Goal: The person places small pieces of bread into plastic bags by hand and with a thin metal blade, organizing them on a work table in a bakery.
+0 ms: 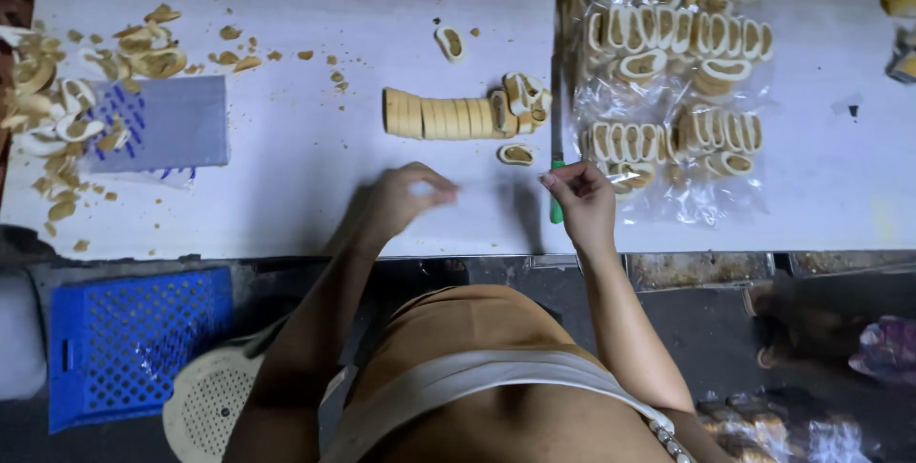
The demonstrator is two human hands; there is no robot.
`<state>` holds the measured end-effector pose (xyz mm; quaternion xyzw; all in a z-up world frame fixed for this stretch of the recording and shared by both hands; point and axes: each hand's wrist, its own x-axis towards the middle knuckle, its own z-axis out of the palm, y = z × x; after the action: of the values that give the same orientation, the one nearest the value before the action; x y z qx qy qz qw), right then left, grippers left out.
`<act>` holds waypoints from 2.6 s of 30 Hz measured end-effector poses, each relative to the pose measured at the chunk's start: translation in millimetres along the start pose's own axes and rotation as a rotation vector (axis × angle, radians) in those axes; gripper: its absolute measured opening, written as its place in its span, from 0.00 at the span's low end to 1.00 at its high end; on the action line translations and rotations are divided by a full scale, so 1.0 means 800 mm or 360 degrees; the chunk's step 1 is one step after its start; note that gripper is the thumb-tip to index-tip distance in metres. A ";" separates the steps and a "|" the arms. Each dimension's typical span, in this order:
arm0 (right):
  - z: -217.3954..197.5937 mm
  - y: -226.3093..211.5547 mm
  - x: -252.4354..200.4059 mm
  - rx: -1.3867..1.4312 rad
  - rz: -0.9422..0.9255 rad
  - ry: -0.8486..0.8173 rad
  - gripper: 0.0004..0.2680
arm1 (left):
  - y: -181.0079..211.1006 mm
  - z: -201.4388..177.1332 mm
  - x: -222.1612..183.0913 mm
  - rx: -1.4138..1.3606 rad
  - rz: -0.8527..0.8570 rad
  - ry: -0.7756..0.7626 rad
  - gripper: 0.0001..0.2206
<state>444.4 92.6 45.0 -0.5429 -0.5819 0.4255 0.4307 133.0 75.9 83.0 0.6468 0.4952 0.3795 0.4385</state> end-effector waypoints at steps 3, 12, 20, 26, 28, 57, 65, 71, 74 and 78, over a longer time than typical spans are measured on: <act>0.033 -0.034 -0.005 0.0211 0.0074 -0.0027 0.07 | 0.025 -0.013 -0.013 -0.0042 0.0308 0.0263 0.07; 0.149 -0.068 0.022 0.0728 0.0214 -0.0623 0.06 | 0.062 -0.022 -0.064 -0.0299 -0.0683 -0.0238 0.07; 0.217 -0.111 0.021 0.0494 0.0033 -0.0444 0.07 | -0.073 -0.130 -0.101 -0.0678 -0.0272 -0.0656 0.16; 0.262 -0.128 0.023 0.0188 -0.0335 -0.0298 0.04 | -0.072 -0.206 -0.067 0.0118 -0.0494 -0.0617 0.18; 0.277 -0.133 0.018 -0.0121 -0.0630 -0.0348 0.03 | -0.071 -0.234 -0.069 0.0875 -0.0630 -0.0078 0.18; 0.238 0.000 0.023 -0.0541 -0.0622 -0.0495 0.26 | -0.135 -0.041 -0.054 0.1164 -0.0465 0.0301 0.28; 0.243 -0.012 0.027 -0.0196 -0.0424 -0.0387 0.23 | -0.143 -0.006 -0.035 0.0669 0.0011 0.0487 0.56; 0.234 -0.009 0.033 -0.0429 -0.0466 -0.0442 0.21 | -0.144 0.013 -0.038 0.0732 0.0025 0.0656 0.56; 0.232 -0.005 0.045 -0.0302 -0.0514 -0.0576 0.23 | -0.146 0.013 -0.038 0.0745 -0.0021 0.0643 0.56; 0.230 -0.015 0.044 -0.0199 -0.0549 -0.0346 0.22 | -0.138 0.011 -0.048 0.0646 -0.0200 0.0553 0.55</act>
<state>262.4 122.3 8.6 -0.4119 -0.7345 0.3646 0.3974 98.4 50.5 -25.8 0.6148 0.6680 0.3498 0.2311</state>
